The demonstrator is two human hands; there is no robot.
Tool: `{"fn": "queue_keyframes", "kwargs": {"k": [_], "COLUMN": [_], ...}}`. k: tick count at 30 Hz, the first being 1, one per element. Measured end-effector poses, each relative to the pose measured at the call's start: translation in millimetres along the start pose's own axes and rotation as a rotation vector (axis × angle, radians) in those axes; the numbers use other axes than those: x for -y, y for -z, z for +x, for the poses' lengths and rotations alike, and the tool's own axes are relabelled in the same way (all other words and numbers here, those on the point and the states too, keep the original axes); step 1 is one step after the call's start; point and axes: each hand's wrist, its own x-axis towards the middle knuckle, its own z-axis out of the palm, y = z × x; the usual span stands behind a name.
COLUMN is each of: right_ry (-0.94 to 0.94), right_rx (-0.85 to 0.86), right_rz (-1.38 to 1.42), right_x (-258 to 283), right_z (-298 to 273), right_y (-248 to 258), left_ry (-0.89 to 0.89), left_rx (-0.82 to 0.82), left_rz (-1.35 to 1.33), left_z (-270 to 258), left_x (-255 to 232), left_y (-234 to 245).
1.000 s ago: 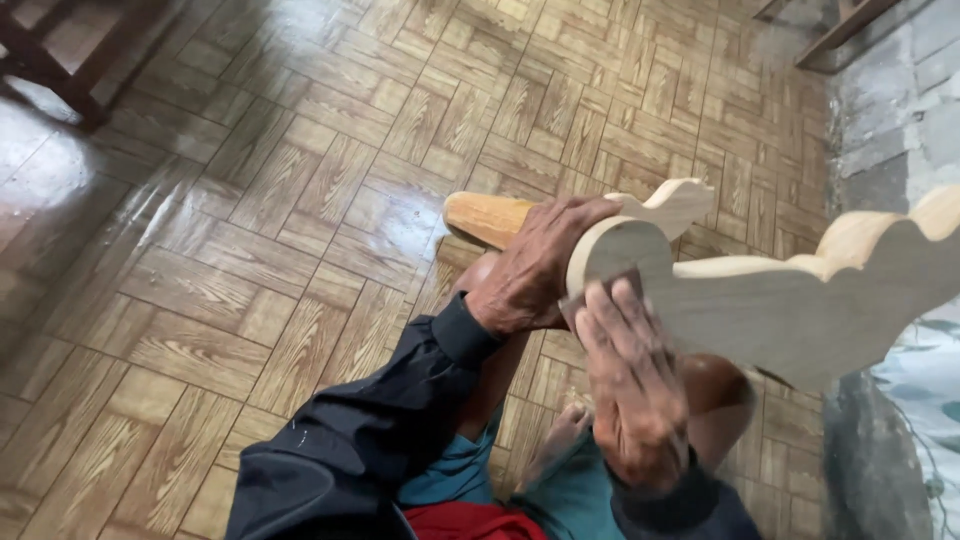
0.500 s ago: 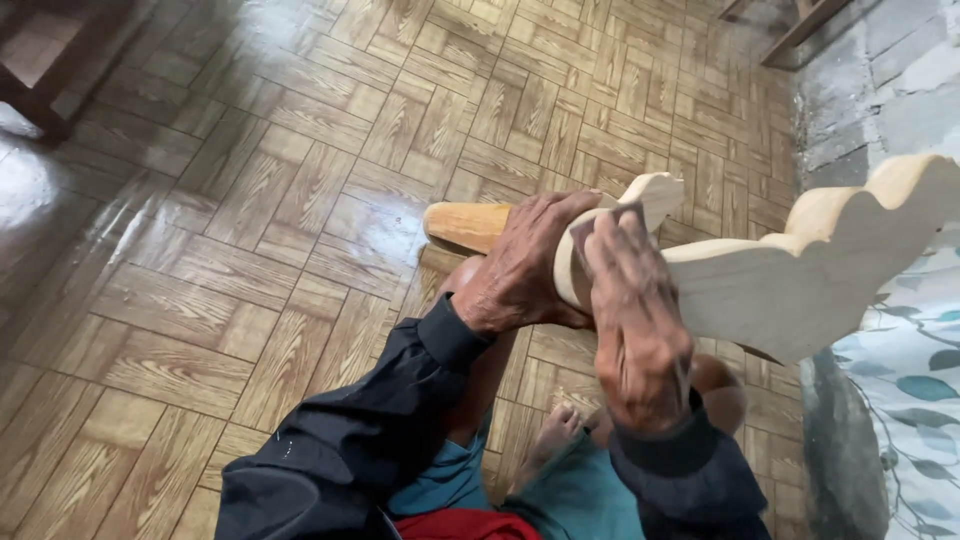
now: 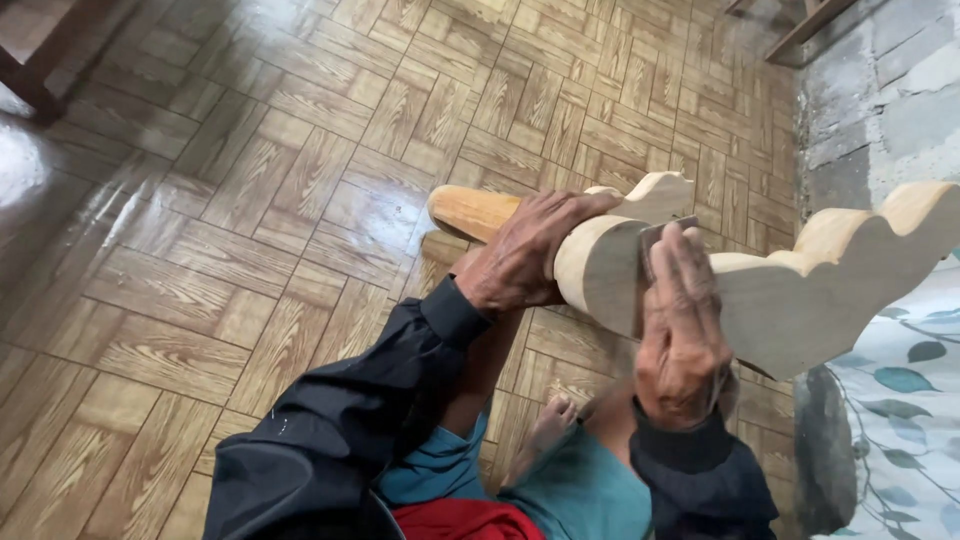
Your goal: The person sits on the floor and sands a carved wooden piece using a sanding block. They hold the piece with one hand and rub the sanding block over the curved surfaces and edges, flipping the piece to work on different sides.
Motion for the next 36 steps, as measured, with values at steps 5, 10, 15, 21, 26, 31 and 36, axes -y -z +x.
{"fn": "queue_keyframes", "kwargs": {"k": [5,10,15,21,26,31,36], "right_ry": [0.141,0.090,0.113,0.104,0.160,0.089,0.223], "right_rx": [0.096,0.118,0.155,0.387,0.187,0.187,0.174], "right_rz": [0.127,0.069,-0.073,0.166,0.121,0.011,0.104], "right_x": [7.3,-0.5,0.4,-3.9,11.3,-0.8,-24.4], "right_z": [-21.2,-14.3,-12.0,-14.4,-6.1,7.3,30.6], "right_y": [-5.5,1.0,10.2,7.5,5.9,21.0,32.9], "left_ry": [-0.156,-0.151,-0.127,-0.130,-0.113,-0.125,-0.088], "left_rx": [-0.131,-0.135,-0.112,-0.059,-0.056,-0.103,-0.080], "left_rz": [-0.020,0.057,0.087,0.085,0.112,0.106,0.119], "left_z": [-8.4,-8.9,-12.4,-13.1,-9.7,-8.4,-7.7], "left_x": [6.8,18.5,19.4,17.5,18.1,22.0,19.4], "left_y": [-7.5,-11.6,-22.4,-12.6,-11.7,-21.6,-23.0]}}
